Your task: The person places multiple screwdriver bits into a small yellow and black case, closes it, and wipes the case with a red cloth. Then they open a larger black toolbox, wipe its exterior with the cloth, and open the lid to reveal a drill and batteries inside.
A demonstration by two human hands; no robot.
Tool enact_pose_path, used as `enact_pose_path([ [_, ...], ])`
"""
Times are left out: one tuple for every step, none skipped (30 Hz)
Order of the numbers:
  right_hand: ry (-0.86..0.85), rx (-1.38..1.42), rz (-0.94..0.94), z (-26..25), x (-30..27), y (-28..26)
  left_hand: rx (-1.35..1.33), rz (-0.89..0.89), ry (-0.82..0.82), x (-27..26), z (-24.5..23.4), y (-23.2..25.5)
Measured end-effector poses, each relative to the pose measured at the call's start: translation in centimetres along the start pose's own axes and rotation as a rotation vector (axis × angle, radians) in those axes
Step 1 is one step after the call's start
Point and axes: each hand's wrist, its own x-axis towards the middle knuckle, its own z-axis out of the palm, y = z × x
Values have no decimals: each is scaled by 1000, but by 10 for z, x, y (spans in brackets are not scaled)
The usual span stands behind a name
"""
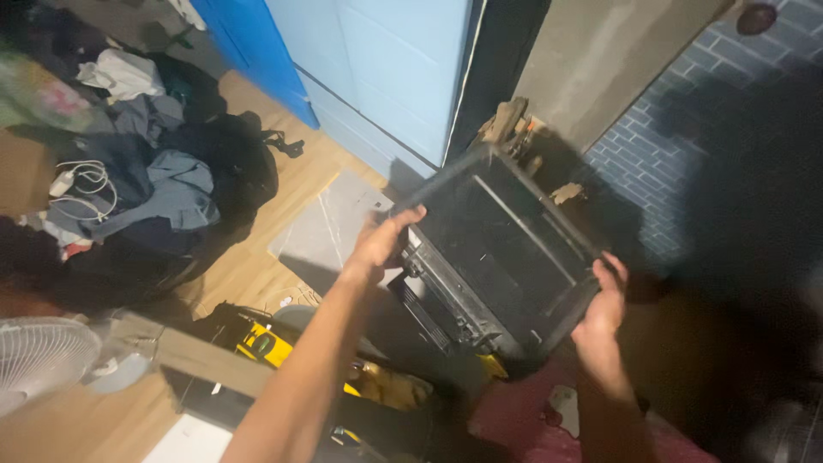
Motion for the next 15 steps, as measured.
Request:
enact_pose_path([
  [-22,13,-14,7,-7,-14,32,34,9,-16,-3,13],
  [-28,22,-14,13,-16,-27,64,68,18,-33,-8,25],
  [-65,16,-52,20,-25,-39,95,105,30,-49,-14,37],
  [-102,11,-91,26,-35,-51,90,140,43,-67,-21,46],
  [-141,1,-126,31,-47,-62,81,171,59,-86,-28,53],
  [-162,-11,-141,34,-60,-73,73,202,75,-105,-37,59],
  [-191,-24,-153,39,-71,-82,73,244,96,-125,-46,64],
  [-220,-37,-166,43,-82,-91,74,285,117,-145,-56,68],
  [-233,-58,-155,46,-95,-100,77,325,148,-166,-67,72],
  [-246,-79,-146,48,-108,-109,112,322,198,-188,-79,75],
  [-261,-105,-135,52,-124,-113,144,314,249,-211,-93,74],
  [-340,-83,-160,59,-139,-115,175,303,301,-234,-108,72],
  [-417,-58,-182,66,-152,-121,125,300,304,-255,-120,70],
  [-494,-30,-202,76,-167,-123,75,298,308,-276,-133,68],
  [-523,-104,-260,86,-187,-125,20,293,310,-297,-148,64],
])
